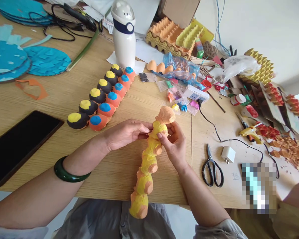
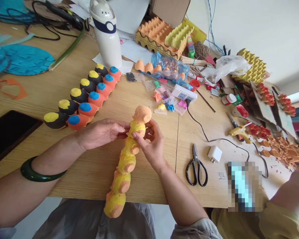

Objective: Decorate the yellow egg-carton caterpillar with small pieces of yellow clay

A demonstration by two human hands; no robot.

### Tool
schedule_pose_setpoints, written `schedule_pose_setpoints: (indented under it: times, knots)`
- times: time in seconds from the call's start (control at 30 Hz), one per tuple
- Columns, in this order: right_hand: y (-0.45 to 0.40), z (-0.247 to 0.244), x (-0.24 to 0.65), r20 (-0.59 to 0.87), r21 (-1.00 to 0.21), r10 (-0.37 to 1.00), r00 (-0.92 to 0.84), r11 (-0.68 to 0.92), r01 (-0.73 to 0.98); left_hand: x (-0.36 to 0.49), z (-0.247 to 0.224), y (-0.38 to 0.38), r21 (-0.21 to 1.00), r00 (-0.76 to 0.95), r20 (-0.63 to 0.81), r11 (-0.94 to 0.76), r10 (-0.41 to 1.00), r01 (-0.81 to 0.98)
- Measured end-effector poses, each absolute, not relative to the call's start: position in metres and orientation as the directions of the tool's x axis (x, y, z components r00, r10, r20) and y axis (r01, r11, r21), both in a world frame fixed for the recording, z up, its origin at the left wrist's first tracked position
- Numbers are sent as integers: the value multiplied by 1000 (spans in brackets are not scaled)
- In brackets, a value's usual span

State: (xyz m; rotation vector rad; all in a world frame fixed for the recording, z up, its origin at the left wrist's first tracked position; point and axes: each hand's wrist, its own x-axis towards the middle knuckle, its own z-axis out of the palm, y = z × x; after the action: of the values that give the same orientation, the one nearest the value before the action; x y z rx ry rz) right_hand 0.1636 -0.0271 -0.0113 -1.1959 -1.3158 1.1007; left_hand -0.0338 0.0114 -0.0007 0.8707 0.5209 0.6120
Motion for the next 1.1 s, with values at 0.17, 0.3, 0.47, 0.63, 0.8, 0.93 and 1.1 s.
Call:
schedule_pose_setpoints:
  times: [0.17,0.3,0.47,0.63,0.8,0.93,1.1]
  knots:
    - [-29,-12,163,121,-967,991,56,105,232,-35,5,9,893,731,-126,398,670,-211]
    - [-31,-15,162,183,-935,981,67,153,319,-33,11,4,946,697,-124,297,706,-133]
    - [-30,-15,162,180,-930,981,75,146,336,-31,9,5,936,699,-131,320,703,-146]
    - [-32,-12,162,181,-928,983,14,166,335,-25,-4,6,795,573,-313,539,758,-279]
    - [-32,-9,163,85,-994,996,-24,87,66,-21,-10,6,680,589,-381,647,713,-344]
    - [-25,-7,165,-135,-969,987,-91,-150,-195,-25,-10,8,664,618,-363,659,697,-353]
    - [-23,-2,166,-276,-911,936,-220,-327,-250,-29,-6,8,656,650,-358,676,671,-336]
